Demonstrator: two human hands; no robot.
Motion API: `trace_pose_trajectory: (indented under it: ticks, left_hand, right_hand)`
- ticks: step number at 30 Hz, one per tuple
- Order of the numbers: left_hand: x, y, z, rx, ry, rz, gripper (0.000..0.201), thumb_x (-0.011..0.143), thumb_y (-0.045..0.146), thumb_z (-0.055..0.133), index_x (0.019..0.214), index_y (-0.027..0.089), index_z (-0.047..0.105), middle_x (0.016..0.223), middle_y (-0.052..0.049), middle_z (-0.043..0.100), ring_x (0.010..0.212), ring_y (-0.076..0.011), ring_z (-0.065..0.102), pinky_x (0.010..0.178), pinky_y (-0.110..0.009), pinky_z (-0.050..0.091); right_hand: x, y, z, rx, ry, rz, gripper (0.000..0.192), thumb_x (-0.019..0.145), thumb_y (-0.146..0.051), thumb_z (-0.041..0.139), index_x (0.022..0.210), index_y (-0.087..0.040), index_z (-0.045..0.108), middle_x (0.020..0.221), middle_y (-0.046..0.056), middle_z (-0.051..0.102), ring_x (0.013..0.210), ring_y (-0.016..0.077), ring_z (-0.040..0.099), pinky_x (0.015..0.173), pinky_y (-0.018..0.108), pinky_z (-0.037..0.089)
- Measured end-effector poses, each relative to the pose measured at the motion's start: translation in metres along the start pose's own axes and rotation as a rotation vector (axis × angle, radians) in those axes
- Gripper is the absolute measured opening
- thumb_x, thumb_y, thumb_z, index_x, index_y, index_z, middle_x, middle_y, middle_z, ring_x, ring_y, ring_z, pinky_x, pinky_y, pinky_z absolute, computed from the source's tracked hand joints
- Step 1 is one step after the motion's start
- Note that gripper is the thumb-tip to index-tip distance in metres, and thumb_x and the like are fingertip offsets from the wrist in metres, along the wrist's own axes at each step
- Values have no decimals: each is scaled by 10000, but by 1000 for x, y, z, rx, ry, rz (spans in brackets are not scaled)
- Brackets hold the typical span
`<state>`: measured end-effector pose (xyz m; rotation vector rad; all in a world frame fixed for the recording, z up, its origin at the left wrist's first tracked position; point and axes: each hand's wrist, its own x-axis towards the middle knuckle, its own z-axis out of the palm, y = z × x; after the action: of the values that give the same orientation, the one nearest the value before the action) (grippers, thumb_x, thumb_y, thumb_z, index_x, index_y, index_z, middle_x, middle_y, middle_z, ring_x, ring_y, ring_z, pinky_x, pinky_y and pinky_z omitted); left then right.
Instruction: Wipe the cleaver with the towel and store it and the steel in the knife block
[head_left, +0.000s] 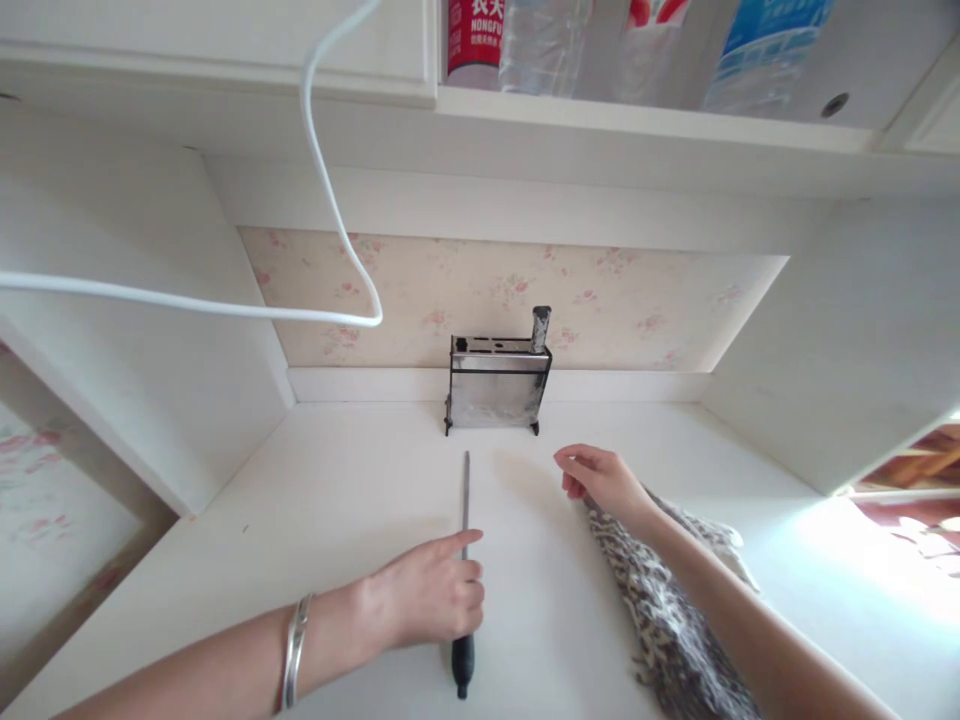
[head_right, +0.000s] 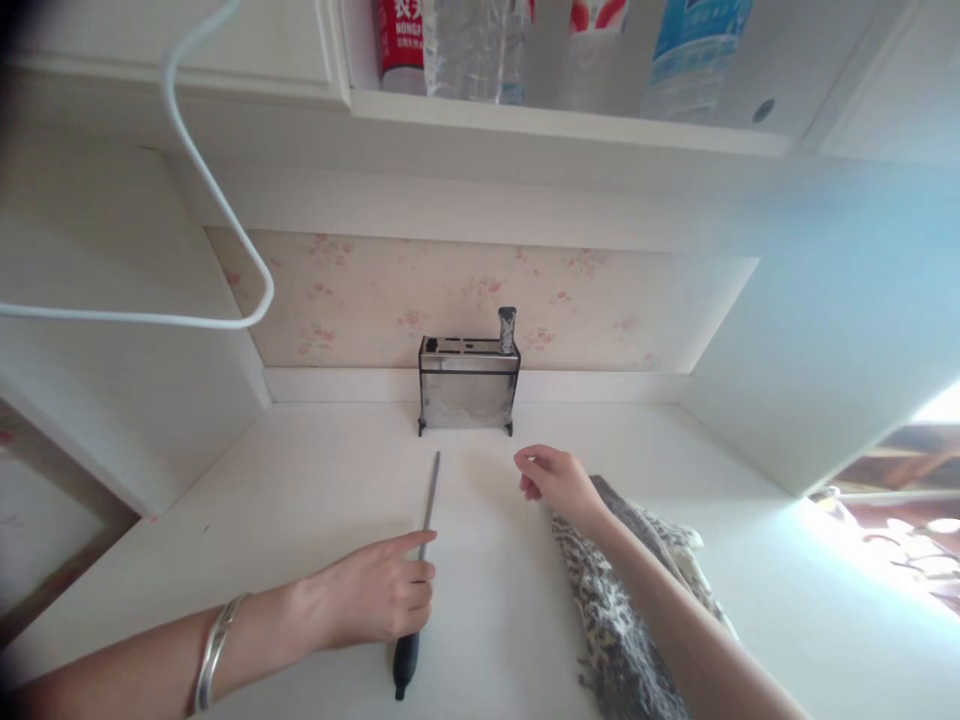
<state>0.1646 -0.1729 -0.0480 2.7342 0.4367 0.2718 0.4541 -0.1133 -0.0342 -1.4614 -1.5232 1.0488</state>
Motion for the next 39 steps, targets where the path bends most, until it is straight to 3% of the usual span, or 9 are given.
trace_pose_trajectory:
  ticks: [5, 8, 12, 14, 19, 22, 26, 31, 39]
  left_hand:
    - [18, -8, -46, -131, 37, -11, 282, 864, 114, 438, 963, 270, 651, 884, -68, 663, 919, -221, 564, 1079, -397, 245]
    - [38, -18, -91, -168, 185, -82, 210, 865, 189, 494, 977, 239, 664, 999, -75, 655, 972, -228, 564, 976, -369, 357]
    - [61, -42, -150, -293, 582, -365, 225, 768, 365, 670, 919, 199, 663, 926, -42, 683, 870, -214, 621, 844, -341, 457]
    - [69, -53, -175, -338, 711, -410, 270, 756, 401, 686, 919, 186, 663, 881, -30, 690, 850, -198, 634, 852, -343, 466]
    - [87, -64, -226, -540, 1092, -246, 260, 789, 360, 691, 887, 143, 587, 880, -12, 642, 873, -151, 614, 883, -399, 489]
    - [98, -67, -249, -523, 1243, -212, 206, 841, 317, 649, 877, 139, 551, 856, 23, 599, 857, -106, 584, 883, -390, 483]
    - [108, -81, -266, -479, 1316, -254, 231, 843, 363, 637, 922, 173, 532, 875, 41, 563, 877, -92, 534, 844, -358, 456]
    - [116, -104, -263, -398, 1249, -390, 400, 885, 476, 523, 1072, 126, 475, 951, 38, 544, 951, -60, 452, 869, -319, 366]
    - [123, -136, -258, -371, 1406, -423, 264, 761, 415, 689, 784, 214, 519, 826, 5, 588, 772, -110, 562, 728, -289, 473]
  right_hand:
    - [-67, -5, 37, 56, -79, -58, 346, 840, -499, 537, 882, -176, 656, 554, 0, 617, 511, 126, 562, 527, 232, 447]
    - [-93, -5, 67, -16, -100, -101, 342, 865, -488, 508, 882, -192, 678, 481, -21, 569, 441, 111, 505, 474, 215, 385]
    - [-108, 1, 104, -80, -183, -184, 337, 861, -484, 509, 857, -220, 717, 442, -43, 489, 412, 87, 426, 452, 201, 326]
    - [-111, 7, 115, -80, -213, -208, 330, 856, -476, 514, 859, -223, 725, 456, -43, 471, 431, 83, 410, 465, 200, 321]
    - [-112, 20, 124, -41, -270, -114, 319, 843, -453, 520, 859, -204, 719, 456, -44, 448, 416, 79, 363, 426, 200, 263]
    - [-112, 22, 125, -44, -278, -127, 311, 846, -439, 516, 863, -203, 718, 470, -40, 462, 425, 82, 379, 436, 201, 273]
    - [-112, 21, 125, -77, -299, -185, 282, 852, -419, 510, 886, -233, 718, 526, -27, 525, 476, 97, 457, 494, 200, 335]
    - [-113, 20, 125, -107, -324, -190, 272, 859, -396, 499, 907, -230, 709, 555, -20, 546, 506, 103, 486, 517, 197, 353]
    - [-113, 19, 124, -150, -364, -237, 258, 886, -350, 466, 910, -215, 685, 565, -31, 525, 510, 82, 454, 521, 179, 336]
